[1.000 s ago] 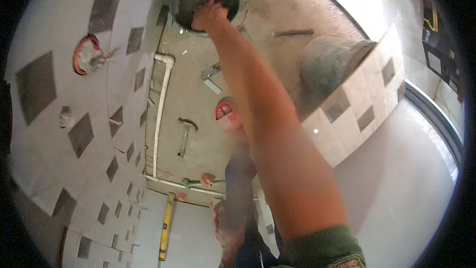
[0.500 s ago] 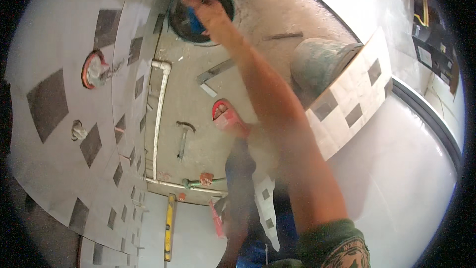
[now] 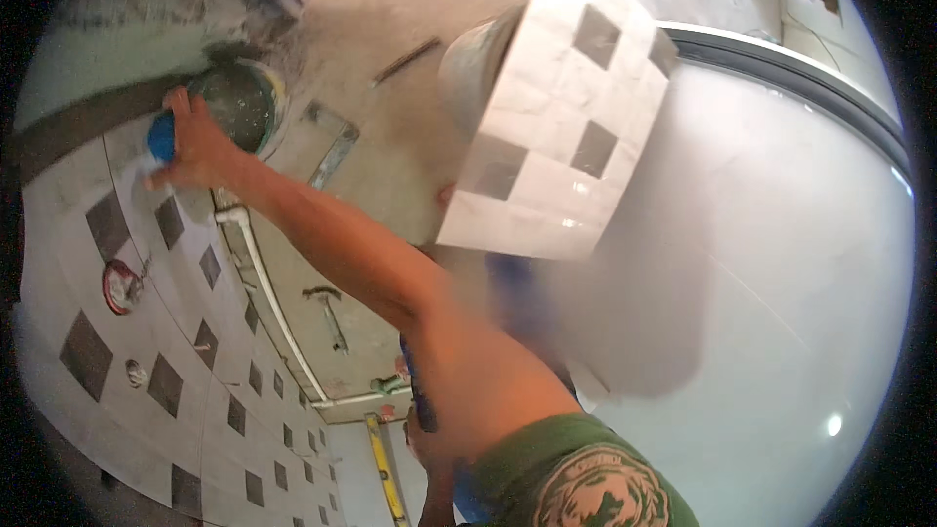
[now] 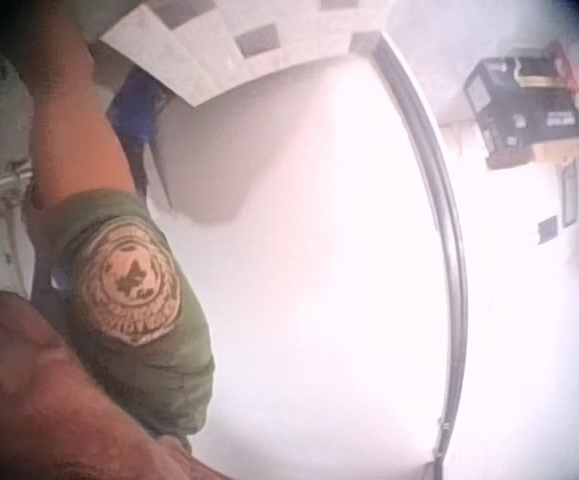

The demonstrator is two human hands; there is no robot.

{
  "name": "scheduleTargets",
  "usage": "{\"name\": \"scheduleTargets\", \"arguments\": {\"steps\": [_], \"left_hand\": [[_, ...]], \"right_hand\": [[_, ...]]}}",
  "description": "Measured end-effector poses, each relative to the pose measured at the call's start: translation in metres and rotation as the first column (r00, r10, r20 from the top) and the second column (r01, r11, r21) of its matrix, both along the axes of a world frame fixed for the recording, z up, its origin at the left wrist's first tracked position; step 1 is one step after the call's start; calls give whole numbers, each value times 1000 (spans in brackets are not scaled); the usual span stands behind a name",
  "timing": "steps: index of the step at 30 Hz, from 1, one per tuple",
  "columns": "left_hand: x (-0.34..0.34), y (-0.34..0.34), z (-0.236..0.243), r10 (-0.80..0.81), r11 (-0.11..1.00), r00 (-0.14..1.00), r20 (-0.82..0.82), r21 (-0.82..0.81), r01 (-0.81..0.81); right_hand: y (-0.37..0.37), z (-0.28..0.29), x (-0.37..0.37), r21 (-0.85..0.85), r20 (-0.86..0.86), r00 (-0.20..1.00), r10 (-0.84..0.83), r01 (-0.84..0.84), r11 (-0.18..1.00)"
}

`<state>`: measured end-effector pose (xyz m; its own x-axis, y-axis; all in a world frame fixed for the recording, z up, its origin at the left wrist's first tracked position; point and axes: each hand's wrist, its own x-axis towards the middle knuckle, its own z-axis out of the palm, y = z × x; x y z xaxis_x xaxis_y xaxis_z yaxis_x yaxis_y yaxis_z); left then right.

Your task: Applying mortar to the back of a ceramic tile and fixing it onto an upper wall or ceiling.

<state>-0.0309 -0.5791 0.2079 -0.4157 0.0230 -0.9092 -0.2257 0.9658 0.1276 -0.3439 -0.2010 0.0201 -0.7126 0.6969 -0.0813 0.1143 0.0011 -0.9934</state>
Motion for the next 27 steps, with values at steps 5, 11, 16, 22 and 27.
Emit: {"name": "scheduleTargets", "arguments": {"steps": [5,11,16,22,27], "left_hand": [[-8,32,9,-265,963,964,-30,-51,263],[-5,65,21,-302,948,953,-28,-115,297],[5,86,20,-378,910,925,46,-168,380],[21,132,24,-506,812,859,81,-290,506],[46,146,20,-536,766,832,146,-331,552]], "right_hand": [[41,81,169,-93,44,995,-86,90,992],[69,125,344,583,373,852,-369,95,807],[-37,134,389,459,475,874,100,-344,819],[-56,112,399,526,546,834,81,-416,742],[-17,78,397,574,477,863,164,-448,685]]}}
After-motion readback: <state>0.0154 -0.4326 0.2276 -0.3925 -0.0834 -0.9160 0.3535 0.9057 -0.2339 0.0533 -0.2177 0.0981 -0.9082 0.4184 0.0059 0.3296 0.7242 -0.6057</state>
